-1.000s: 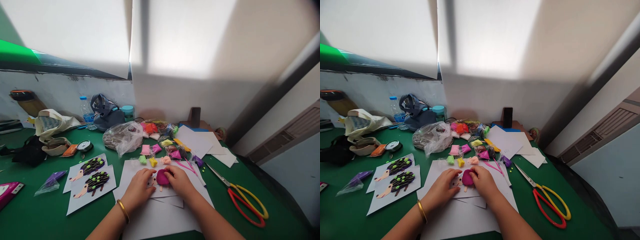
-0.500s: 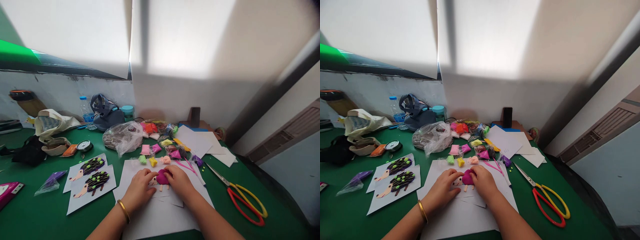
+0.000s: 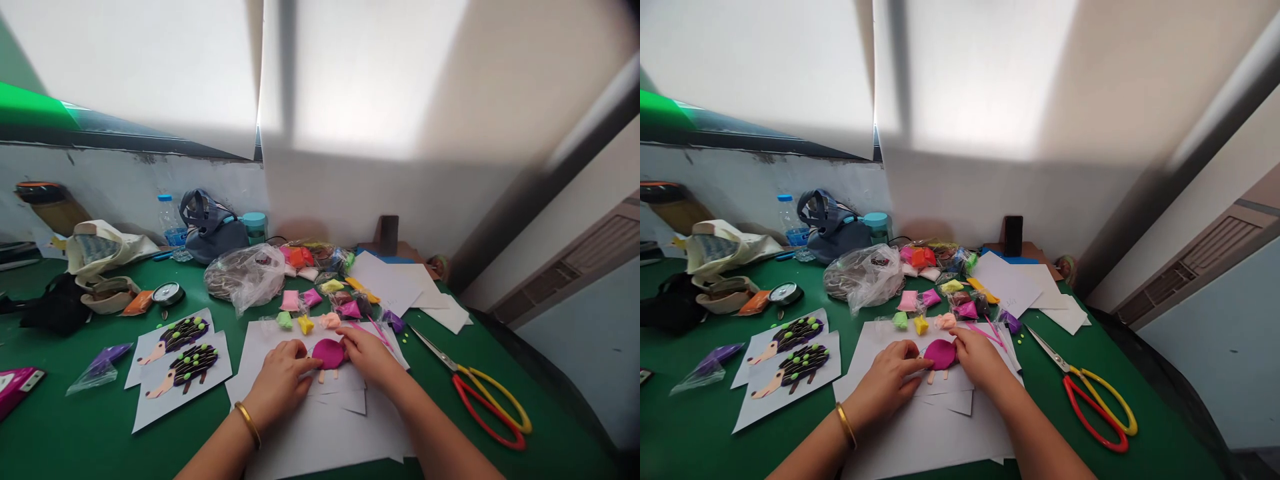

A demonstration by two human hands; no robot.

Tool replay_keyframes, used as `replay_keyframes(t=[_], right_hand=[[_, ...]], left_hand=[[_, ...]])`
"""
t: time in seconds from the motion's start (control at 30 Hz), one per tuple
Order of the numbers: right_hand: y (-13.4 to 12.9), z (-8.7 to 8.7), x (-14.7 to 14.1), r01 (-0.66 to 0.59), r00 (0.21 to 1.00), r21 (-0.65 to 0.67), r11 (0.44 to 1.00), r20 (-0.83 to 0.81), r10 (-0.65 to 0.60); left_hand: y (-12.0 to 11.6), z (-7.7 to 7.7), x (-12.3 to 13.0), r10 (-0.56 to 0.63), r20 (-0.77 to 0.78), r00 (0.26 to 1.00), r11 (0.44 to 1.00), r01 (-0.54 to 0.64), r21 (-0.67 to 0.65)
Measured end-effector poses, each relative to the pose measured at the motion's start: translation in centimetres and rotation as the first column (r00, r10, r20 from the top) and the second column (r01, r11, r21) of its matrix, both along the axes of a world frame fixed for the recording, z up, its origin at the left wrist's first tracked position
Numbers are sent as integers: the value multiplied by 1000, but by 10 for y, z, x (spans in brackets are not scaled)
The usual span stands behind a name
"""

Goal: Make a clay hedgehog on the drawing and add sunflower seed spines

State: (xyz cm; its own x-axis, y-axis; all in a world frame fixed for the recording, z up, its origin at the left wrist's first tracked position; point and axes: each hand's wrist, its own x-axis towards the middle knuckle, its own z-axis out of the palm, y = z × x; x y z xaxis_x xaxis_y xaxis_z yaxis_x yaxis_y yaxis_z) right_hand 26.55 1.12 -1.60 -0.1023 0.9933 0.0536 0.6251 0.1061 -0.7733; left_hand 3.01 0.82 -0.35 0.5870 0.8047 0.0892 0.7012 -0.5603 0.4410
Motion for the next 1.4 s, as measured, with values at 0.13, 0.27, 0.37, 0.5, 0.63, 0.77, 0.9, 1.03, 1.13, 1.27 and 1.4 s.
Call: replay_keyframes(t=[0.13,0.27,0.37,0.5,0.63,0.77,0.9,1.03,1.13,1.27,1.4], right_hand=[[0,-2,5,25,999,-32,999,-24,-26],[-3,-2,4,37,999,-5,999,29,-37],[-7,1,1,-26,997,45,999,74,23],[-11,3,-3,-141,974,110,984,192,118],[-12,0,-7,-165,943,113,980,308,123],[-11,-4,-8,-156,938,96,983,326,117],[-11,-2,-7,-148,947,85,985,301,117],[-10,0,-6,-140,961,91,986,254,113],[-8,-1,-6,-133,965,94,987,241,107],[-5,-5,-7,-125,964,117,985,248,93],[-4,-9,-7,-122,965,141,983,248,84]], left_hand=[[0,2,0,4,0,1000,1000,-4,-5],[-1,3,0,-1,-30,1000,1000,1,-4],[-1,4,0,-5,-48,999,1000,5,-5],[-1,1,0,0,-43,999,1000,1,6],[0,-1,0,1,-39,999,1000,-1,11],[0,0,0,1,-42,999,1000,0,2],[0,2,0,-2,-45,999,1000,2,-5],[-1,4,0,1,-43,999,1000,-1,-20],[0,3,-1,28,-28,999,999,-29,-37],[4,1,1,72,-24,997,997,-73,-39],[10,5,7,89,-72,993,994,-93,-49]])
